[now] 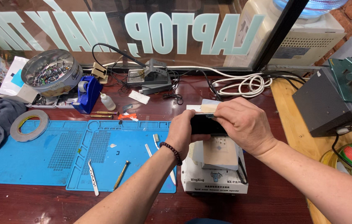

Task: The person removes the back cover of a smartphone, disconnects internal components, and takes out the old battery. They then retrieve a new battery from a shelf, open its packaging, and prepare to install it.

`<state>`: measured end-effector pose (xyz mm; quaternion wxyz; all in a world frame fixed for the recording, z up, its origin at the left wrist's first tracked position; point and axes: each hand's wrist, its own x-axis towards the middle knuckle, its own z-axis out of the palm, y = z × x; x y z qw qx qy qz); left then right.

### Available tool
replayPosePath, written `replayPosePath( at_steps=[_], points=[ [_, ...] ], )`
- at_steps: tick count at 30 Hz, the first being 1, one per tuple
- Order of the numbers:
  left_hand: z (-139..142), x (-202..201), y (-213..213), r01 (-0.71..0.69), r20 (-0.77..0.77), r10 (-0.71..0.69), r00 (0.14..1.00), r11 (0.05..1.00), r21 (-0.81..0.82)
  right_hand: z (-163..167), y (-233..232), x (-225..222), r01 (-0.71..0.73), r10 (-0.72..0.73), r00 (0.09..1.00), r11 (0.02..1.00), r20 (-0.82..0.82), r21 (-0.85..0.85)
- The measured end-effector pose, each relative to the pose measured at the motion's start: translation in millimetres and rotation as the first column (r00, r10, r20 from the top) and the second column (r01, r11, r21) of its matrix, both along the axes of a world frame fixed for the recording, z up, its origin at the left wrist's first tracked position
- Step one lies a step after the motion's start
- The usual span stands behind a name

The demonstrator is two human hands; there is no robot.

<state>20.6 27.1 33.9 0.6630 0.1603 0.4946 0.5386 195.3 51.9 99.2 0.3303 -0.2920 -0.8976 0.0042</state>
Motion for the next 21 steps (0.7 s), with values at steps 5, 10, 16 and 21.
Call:
replayPosePath(
  at_steps=[5, 10, 16, 21],
  points=[
    [0, 5, -1, -0.016, -0.071, 0.017, 0.997, 1.000, 0.010, -4, 4, -5, 0.003, -0.003, 1.000, 0.998, -0.001, -0.068],
    [-1, 7, -1, -0.047, -0.075, 0.049, 0.996, 0.999, 0.025, -1, 19, -10, 0.085, -0.061, 0.994, 0.944, 0.085, -0.318],
    [-5, 6, 0, -0.055, -0.054, 0.055, 0.997, 0.998, 0.010, 8, 58, -18, 0.218, -0.061, 0.963, 0.751, 0.264, -0.624],
    [-5, 7, 0, -0.068, -0.063, 0.071, 0.995, 0.997, 0.041, 11, 76, -26, 0.341, -0.060, 0.929, 0.518, 0.364, -0.785]
  ],
)
